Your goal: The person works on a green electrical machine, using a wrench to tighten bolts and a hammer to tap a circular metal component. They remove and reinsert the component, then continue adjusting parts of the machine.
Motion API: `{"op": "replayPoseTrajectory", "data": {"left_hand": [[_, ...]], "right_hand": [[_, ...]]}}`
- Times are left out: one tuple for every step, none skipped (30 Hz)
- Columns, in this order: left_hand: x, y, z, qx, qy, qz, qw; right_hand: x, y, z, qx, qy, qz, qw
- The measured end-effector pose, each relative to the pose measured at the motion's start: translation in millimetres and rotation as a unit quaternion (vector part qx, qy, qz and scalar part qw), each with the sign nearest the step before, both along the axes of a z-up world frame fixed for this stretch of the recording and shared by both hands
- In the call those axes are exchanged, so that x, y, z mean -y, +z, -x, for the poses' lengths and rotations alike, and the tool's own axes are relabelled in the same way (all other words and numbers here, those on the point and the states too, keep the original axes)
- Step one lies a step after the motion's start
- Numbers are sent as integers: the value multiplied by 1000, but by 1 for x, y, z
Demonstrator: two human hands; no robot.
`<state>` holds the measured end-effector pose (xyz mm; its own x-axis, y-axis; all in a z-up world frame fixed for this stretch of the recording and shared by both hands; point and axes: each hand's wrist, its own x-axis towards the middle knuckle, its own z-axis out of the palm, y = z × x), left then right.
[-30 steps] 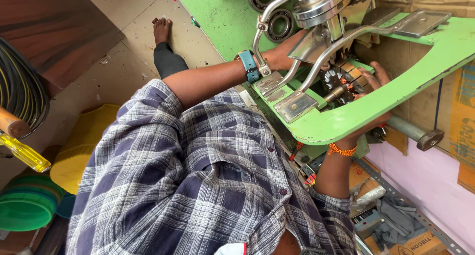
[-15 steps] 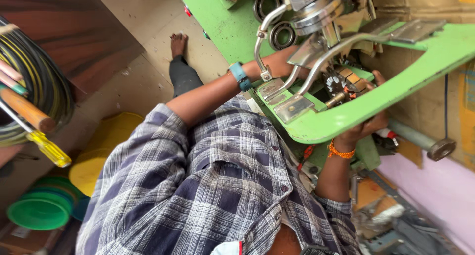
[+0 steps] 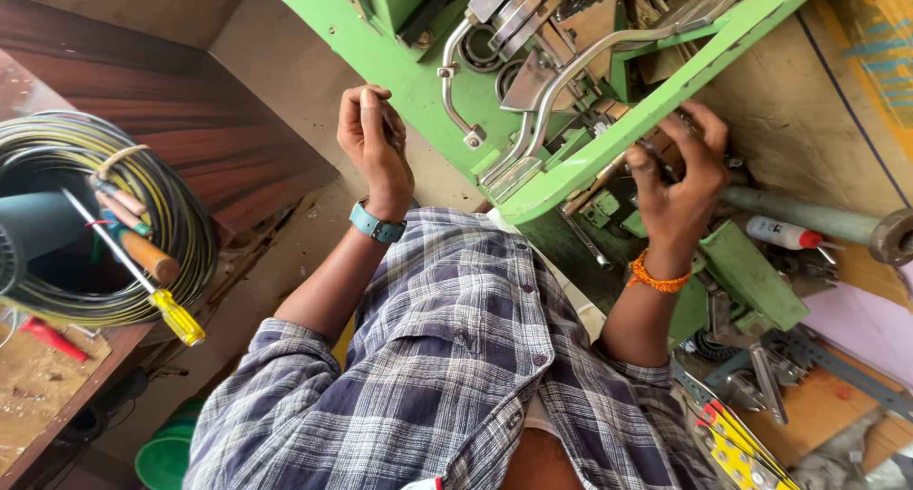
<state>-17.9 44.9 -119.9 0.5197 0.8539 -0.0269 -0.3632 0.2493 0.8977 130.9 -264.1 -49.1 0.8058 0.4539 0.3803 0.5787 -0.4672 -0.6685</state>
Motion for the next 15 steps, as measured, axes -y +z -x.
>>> {"op": "replayPoseTrajectory", "data": {"left_hand": [[3, 11, 4, 4, 2, -34, 999], [9, 20, 5, 10, 5, -65, 998], [14, 28, 6, 14, 6, -96, 995], [17, 35, 10, 17, 8, -125, 992], [18, 38, 15, 19, 11, -155, 988], [21, 39, 22, 10, 12, -151, 988], [24, 35, 28, 1, 14, -146, 989], [25, 29, 33, -7, 15, -142, 990], [25, 19, 39, -14, 14, -129, 991], [25, 7, 47, -23, 11, -115, 993], [25, -6, 55, -32, 9, -100, 994], [28, -21, 63, -79, 11, -90, 993], [29, -36, 71, -126, 13, -79, 989], [23, -47, 84, -175, 37, -74, 981], [20, -59, 87, -205, 0, -70, 976]], "right_hand": [[-2, 2, 2, -16, 3, -30, 999], [-2, 3, 1, -30, 6, -59, 998], [-3, 4, 1, -45, 10, -87, 995], [-7, 0, 6, -49, 14, -124, 991], [-11, -4, 11, -54, 18, -161, 985], [-13, -8, 13, -61, 23, -197, 978], [-17, -14, 16, -67, 30, -256, 964], [-20, -20, 17, -74, 36, -313, 946], [-22, -28, 15, -81, 42, -370, 925], [-20, -36, 15, -77, 52, -377, 921], [-17, -46, 14, -73, 61, -385, 918], [-10, -57, 14, -72, 69, -390, 915], [0, -67, 16, -69, 66, -385, 918], [-5, -80, 11, -71, 76, -376, 921], [-9, -90, 4, -74, 82, -368, 923]]}}
